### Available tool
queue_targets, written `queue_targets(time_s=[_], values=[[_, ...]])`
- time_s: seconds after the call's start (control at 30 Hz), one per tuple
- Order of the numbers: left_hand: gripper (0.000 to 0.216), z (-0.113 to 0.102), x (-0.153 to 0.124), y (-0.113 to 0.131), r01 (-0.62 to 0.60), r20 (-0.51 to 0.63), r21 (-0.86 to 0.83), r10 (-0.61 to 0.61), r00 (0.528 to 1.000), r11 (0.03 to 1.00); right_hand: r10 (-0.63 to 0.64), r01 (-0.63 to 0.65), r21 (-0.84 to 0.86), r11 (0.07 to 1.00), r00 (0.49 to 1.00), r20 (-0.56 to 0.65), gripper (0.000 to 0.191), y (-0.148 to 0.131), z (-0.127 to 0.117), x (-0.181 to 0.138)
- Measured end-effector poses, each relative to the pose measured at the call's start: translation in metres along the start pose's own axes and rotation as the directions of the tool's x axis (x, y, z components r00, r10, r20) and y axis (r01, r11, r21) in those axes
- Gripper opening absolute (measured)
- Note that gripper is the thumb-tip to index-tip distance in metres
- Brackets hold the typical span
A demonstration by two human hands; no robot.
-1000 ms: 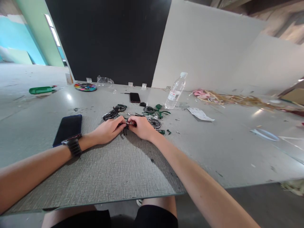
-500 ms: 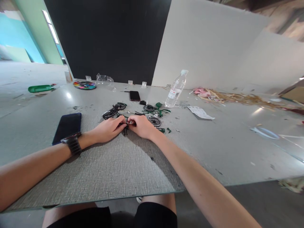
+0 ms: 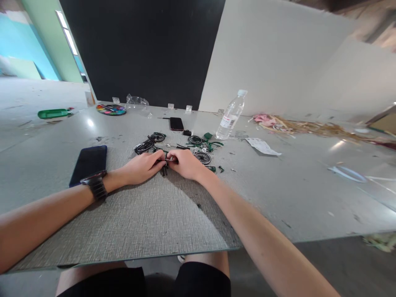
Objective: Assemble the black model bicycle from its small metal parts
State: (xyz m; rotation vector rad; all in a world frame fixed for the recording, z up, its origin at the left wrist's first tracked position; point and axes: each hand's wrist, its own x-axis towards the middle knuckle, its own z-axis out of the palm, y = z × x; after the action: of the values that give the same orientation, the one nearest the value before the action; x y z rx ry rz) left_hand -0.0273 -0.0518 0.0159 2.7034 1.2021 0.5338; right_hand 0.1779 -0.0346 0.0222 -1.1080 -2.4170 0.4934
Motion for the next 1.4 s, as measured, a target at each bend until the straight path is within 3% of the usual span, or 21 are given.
queue_targets(time_s=[1.4], values=[[0.029, -0.0019, -0.0013, 0.0017, -0.008, 0.048, 0.047, 0.005, 0.999, 0.999, 0.011, -0.011, -0.007, 1.000, 0.999, 0.043, 0.015, -0.0005, -0.0029, -0.0006]])
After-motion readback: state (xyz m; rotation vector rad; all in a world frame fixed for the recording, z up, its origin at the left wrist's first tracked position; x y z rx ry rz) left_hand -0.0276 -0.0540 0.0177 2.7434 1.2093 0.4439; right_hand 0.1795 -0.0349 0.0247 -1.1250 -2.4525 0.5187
